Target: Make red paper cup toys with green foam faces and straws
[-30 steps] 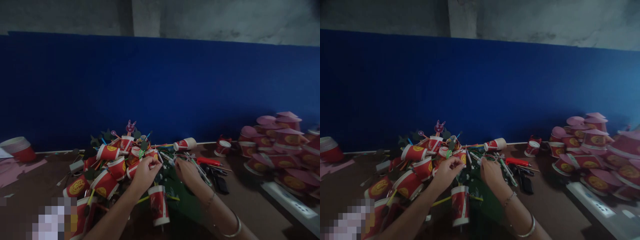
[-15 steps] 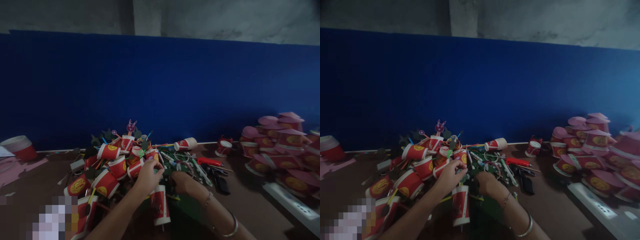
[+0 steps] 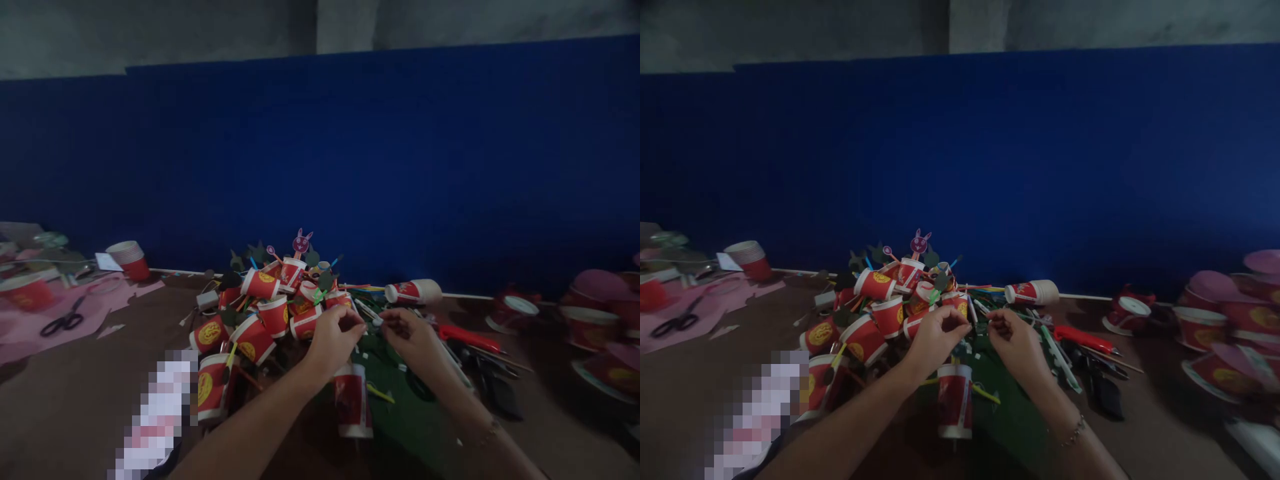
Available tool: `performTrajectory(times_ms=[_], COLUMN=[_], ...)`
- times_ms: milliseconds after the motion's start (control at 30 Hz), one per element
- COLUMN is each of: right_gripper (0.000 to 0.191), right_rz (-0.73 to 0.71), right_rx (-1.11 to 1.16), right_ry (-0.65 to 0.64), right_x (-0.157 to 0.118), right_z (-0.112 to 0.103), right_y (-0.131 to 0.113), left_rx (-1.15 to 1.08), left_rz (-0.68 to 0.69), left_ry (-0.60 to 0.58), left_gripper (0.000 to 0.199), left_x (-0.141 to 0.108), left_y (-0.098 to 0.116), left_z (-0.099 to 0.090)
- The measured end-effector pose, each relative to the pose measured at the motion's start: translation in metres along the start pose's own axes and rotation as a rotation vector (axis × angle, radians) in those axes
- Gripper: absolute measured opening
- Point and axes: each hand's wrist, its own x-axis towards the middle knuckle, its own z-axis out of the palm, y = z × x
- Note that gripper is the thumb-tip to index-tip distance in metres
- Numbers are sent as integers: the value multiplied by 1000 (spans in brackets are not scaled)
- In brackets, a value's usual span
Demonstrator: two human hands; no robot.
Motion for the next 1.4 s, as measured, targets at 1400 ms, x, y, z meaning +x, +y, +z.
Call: performTrajectory(times_ms=[1400], right_gripper=[13], right_rz=[-61], right_rx=[114], right_ry=[91], right_x=[-12], right_z=[-1], right_y=[-27], left_rx=[-463], left_rz=[-350], left_ry=[-77], left_gripper=[27], left_x=[-2], left_y=[-10], left_z=[10])
